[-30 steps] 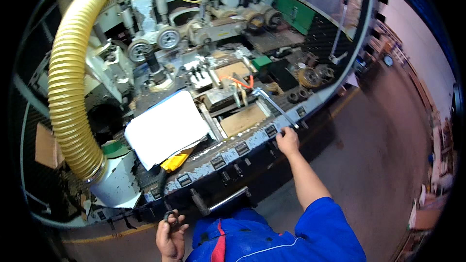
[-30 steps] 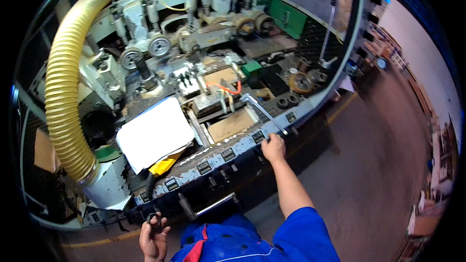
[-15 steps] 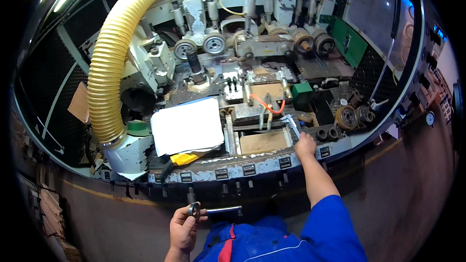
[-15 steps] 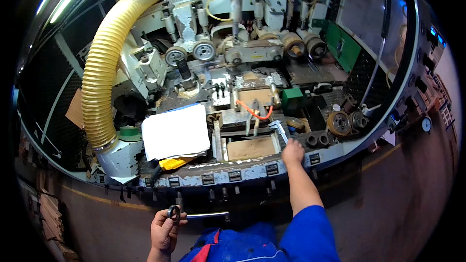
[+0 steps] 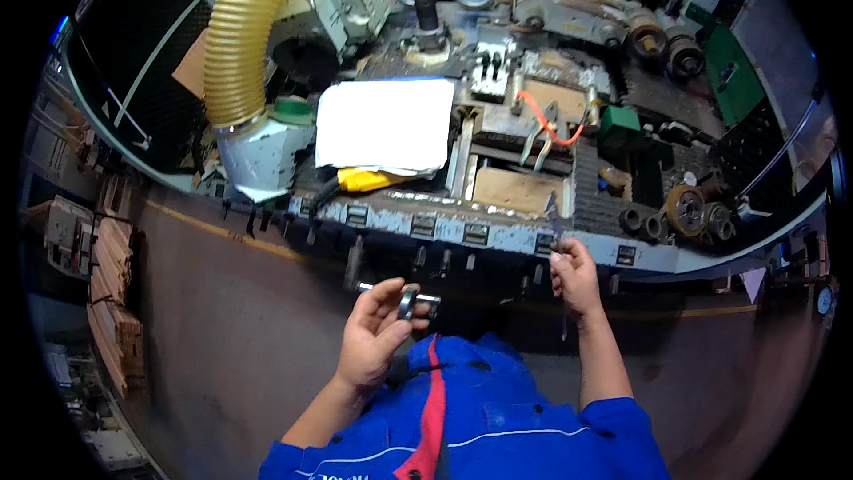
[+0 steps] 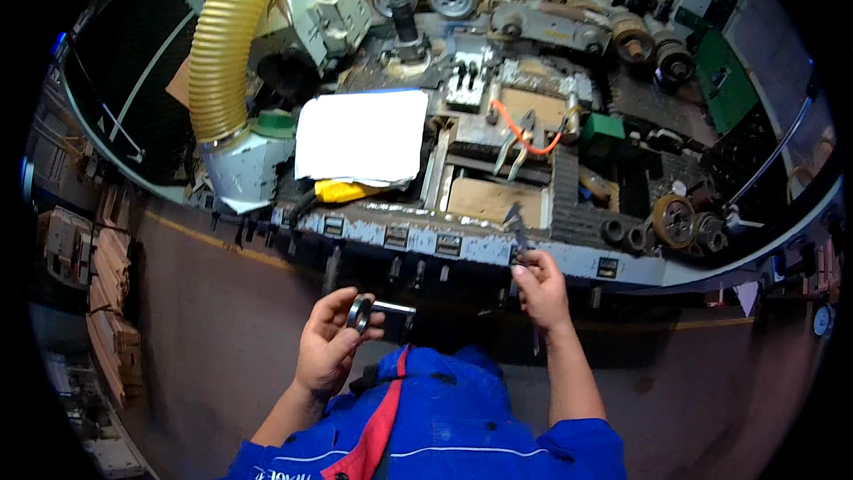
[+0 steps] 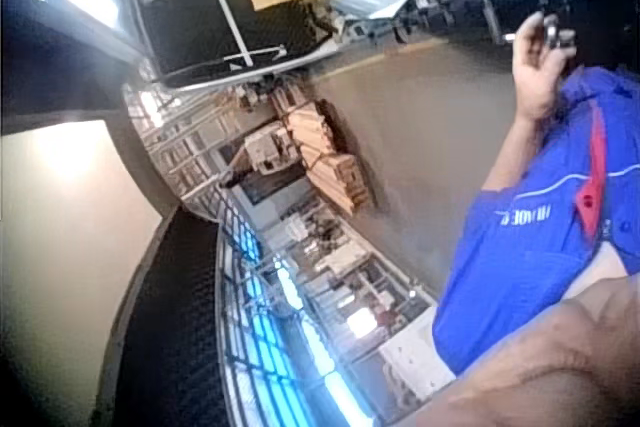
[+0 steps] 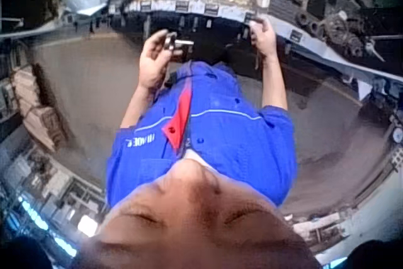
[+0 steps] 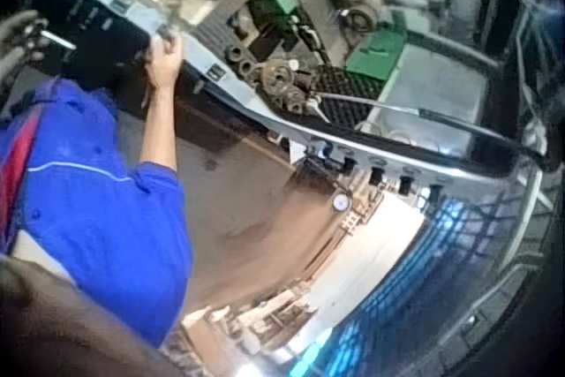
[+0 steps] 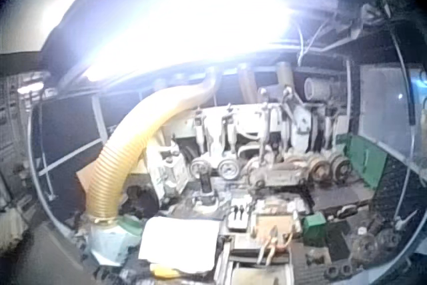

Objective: The person uses a wrench to tighten bolts on a large industrial machine. They then retrieve a caliper and a metal ring from a drawer, measure the ring, and return to the machine to adjust a component and place the ring on a spindle.

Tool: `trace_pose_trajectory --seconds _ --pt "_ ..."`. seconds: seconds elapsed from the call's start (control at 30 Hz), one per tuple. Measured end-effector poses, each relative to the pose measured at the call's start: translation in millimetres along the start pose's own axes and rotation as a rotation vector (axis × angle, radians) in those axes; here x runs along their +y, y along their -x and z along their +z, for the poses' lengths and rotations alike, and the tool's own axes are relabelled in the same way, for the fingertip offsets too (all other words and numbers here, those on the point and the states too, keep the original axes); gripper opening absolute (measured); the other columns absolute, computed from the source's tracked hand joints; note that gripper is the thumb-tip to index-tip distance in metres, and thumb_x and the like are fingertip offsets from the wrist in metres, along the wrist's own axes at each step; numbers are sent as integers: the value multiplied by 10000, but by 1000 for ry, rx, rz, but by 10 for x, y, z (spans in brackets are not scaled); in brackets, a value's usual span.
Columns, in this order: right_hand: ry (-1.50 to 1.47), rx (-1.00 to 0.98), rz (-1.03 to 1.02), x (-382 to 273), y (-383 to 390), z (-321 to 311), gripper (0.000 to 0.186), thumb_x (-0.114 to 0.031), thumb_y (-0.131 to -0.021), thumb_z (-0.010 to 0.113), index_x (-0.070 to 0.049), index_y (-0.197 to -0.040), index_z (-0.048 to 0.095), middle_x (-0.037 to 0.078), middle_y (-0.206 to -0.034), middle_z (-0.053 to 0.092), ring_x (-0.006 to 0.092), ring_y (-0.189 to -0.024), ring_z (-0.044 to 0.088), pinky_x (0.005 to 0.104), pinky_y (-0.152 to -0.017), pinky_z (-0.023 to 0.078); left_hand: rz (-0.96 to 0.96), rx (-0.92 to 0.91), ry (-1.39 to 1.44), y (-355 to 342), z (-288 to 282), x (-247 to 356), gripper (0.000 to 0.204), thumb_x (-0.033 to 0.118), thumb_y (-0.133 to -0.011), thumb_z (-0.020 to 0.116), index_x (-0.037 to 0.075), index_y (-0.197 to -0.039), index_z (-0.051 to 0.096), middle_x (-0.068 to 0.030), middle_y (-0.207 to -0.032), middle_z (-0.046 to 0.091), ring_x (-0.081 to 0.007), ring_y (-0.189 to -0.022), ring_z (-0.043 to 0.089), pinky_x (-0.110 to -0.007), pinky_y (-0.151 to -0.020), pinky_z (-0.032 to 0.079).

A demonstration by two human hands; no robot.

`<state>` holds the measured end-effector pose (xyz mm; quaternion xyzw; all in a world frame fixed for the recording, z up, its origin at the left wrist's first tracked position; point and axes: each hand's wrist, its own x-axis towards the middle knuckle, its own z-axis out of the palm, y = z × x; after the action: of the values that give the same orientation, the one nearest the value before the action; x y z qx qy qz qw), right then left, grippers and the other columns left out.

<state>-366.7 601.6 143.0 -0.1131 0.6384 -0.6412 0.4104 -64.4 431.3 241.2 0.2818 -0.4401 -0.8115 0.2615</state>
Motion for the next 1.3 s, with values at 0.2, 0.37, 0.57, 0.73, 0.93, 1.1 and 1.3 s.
trace_pose_trajectory --seconds 0.2,0.37,0.57,0.73,0.93,1.1,1.3 --pt "712 44 -385 -533 652 996 369 -400 -875 827 -58 -952 713 142 -716 670 292 -657 686 382 -612 525 4 -41 -4 109 85 68 694 129 -914 780 4 -1490 414 -197 -1442 556 -307 -1254 631 -426 -1023 564" --pt "800 70 -688 -732 806 1228 376 -299 -852 819 -49 -1105 694 143 -840 706 321 -716 704 409 -644 551 4 -89 -19 84 38 65 715 168 -901 809 4 -1481 425 -192 -1439 560 -295 -1256 625 -431 -1039 552" --pt "871 -30 -801 -842 816 1393 426 -190 -821 821 -15 -1179 671 139 -852 667 326 -739 682 411 -665 548 16 -93 -23 130 -37 135 714 200 -891 825 4 -1459 439 -187 -1441 560 -286 -1253 620 -434 -1048 545" --pt "870 -144 -826 -829 824 1453 439 -164 -829 815 -12 -1214 668 136 -875 649 316 -733 671 404 -657 548 40 -144 37 161 -192 137 676 19 -922 756 22 -1496 399 -146 -1465 530 -268 -1310 579 -436 -1078 523" --pt "1030 -135 -889 -841 821 1444 488 -290 -838 827 -52 -1241 692 104 -785 610 276 -651 648 392 -556 516 39 -147 39 213 -215 112 690 32 -915 769 11 -1495 397 -157 -1443 537 -262 -1302 579 -444 -1086 515" --pt "1112 -114 -895 -848 841 1410 495 -361 -837 820 -68 -1222 714 83 -736 588 256 -606 627 380 -522 496 32 -127 22 242 -165 115 710 94 -898 799 1 -1485 411 -165 -1441 546 -270 -1283 594 -443 -1086 514" --pt "1138 -124 -948 -897 889 1376 493 -375 -823 824 -87 -1211 727 63 -726 588 237 -588 616 365 -507 491 -11 -126 -25 303 -183 94 746 206 -869 847 -4 -1459 441 -195 -1429 574 -282 -1267 610 -452 -1074 521"
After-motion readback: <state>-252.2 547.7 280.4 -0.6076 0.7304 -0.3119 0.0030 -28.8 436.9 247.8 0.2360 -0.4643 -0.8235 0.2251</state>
